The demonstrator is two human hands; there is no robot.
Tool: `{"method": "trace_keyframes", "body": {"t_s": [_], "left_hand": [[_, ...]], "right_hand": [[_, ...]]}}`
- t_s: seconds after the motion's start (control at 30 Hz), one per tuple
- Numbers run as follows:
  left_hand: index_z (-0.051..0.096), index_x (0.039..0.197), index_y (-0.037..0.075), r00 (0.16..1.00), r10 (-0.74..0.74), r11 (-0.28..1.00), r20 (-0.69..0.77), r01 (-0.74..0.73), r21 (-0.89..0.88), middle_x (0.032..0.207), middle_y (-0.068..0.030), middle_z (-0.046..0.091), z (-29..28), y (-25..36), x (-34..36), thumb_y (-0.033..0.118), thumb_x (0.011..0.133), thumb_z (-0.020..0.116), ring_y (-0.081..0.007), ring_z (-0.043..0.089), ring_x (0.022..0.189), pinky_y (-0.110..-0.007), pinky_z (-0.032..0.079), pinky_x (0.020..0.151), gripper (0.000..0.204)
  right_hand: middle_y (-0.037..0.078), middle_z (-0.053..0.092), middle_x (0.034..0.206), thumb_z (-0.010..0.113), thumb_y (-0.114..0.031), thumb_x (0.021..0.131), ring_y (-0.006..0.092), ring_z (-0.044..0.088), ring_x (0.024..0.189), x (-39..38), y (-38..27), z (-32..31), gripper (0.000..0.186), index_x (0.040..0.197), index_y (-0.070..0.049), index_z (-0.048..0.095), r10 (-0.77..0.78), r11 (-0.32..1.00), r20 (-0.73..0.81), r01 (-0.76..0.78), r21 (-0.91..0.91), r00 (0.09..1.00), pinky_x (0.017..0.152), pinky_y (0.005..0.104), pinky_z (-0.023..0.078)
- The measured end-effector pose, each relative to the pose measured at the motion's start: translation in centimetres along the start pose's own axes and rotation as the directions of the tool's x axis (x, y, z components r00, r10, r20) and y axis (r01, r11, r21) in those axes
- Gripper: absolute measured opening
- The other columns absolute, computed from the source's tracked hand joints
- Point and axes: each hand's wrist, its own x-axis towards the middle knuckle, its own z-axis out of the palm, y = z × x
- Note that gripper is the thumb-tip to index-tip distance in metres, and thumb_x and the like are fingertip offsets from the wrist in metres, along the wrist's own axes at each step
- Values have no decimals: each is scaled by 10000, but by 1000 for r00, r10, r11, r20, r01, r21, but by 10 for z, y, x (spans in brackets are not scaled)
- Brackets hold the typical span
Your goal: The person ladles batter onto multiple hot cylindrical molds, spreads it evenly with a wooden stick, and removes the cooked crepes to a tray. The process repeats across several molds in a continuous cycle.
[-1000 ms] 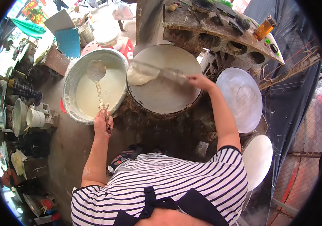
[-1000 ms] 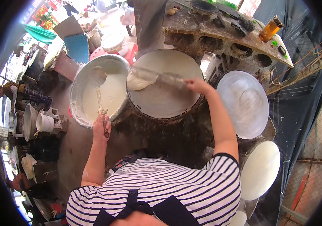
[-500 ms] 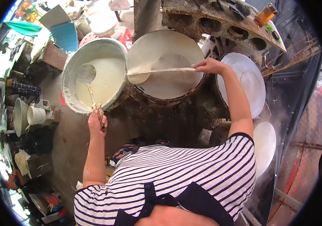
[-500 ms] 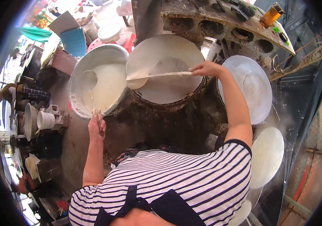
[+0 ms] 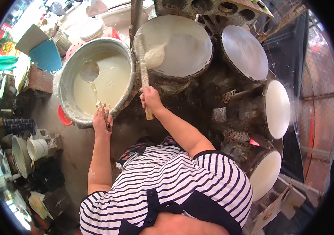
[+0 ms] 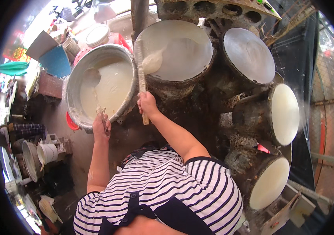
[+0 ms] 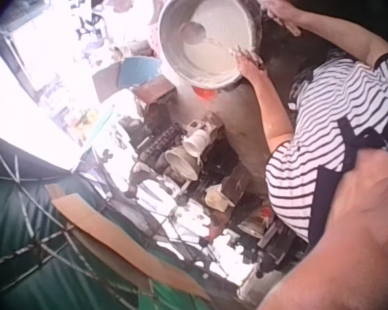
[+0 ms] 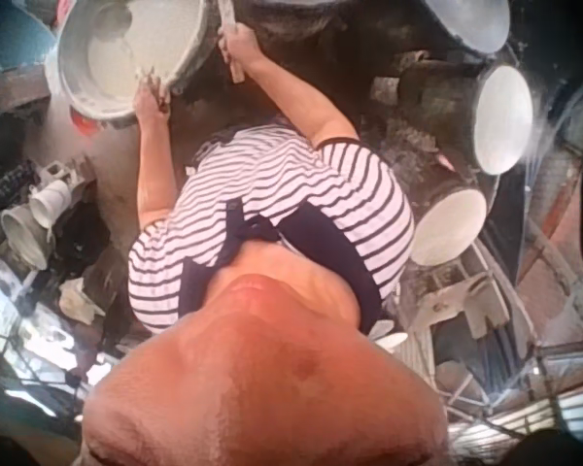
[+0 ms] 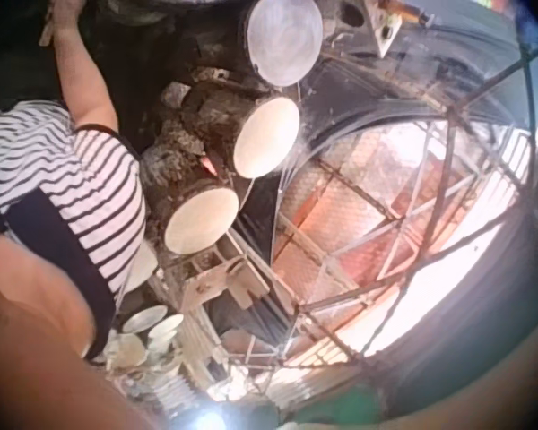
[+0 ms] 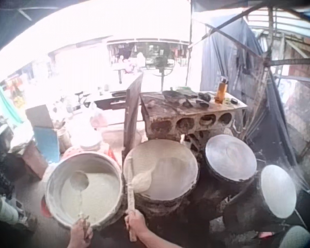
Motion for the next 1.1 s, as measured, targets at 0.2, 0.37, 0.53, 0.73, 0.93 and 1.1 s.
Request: {"method": "trace_keyframes", "body": {"t_s": [0.2,0.37,0.53,0.73,0.93,1.1], "left_hand": [[493,853,86,996,-48,999,71,48,-7,682,-26,514,-50,2,6,224,907,502,-109,426,403,-234,337,297,148],[494,814,92,996,-72,996,51,69,49,652,-14,505,-39,-2,2,220,912,493,-109,419,392,-235,334,295,162],[494,803,94,996,-74,996,43,72,50,642,-11,500,-35,-8,-1,220,914,487,-112,418,390,-238,332,298,167],[502,835,90,995,-86,993,40,82,89,659,-17,507,-15,-18,-13,225,907,504,-111,421,397,-240,335,305,154],[499,840,96,994,-79,993,80,72,89,665,-22,508,-11,-25,-16,243,907,510,-113,429,400,-244,343,304,162],[502,871,97,996,-61,995,57,57,77,691,-26,512,-2,-33,-21,244,907,507,-110,426,409,-242,344,307,151]], "right_hand": [[30,449,569,371,-282,945,118,405,358,-48,5,-11,307,929,10,462,-21,988,-197,50,144,980,318,262,364],[55,470,519,377,-278,941,141,431,344,-26,14,3,315,870,6,492,-146,970,-171,107,-218,974,342,301,379],[25,431,538,360,-303,949,112,398,341,-45,1,-51,324,889,-5,475,-27,995,-229,4,-103,973,313,273,358],[48,474,539,362,-336,948,134,429,343,-54,4,-28,380,882,3,519,-79,988,-157,57,-141,985,330,286,374],[52,474,521,367,-330,937,148,452,355,-46,-14,-74,382,817,3,512,-18,930,-163,-43,-364,986,339,308,388],[55,448,493,353,-344,941,148,415,325,-63,-31,-107,389,804,-11,500,9,994,-167,-28,-110,986,304,308,372]]}}
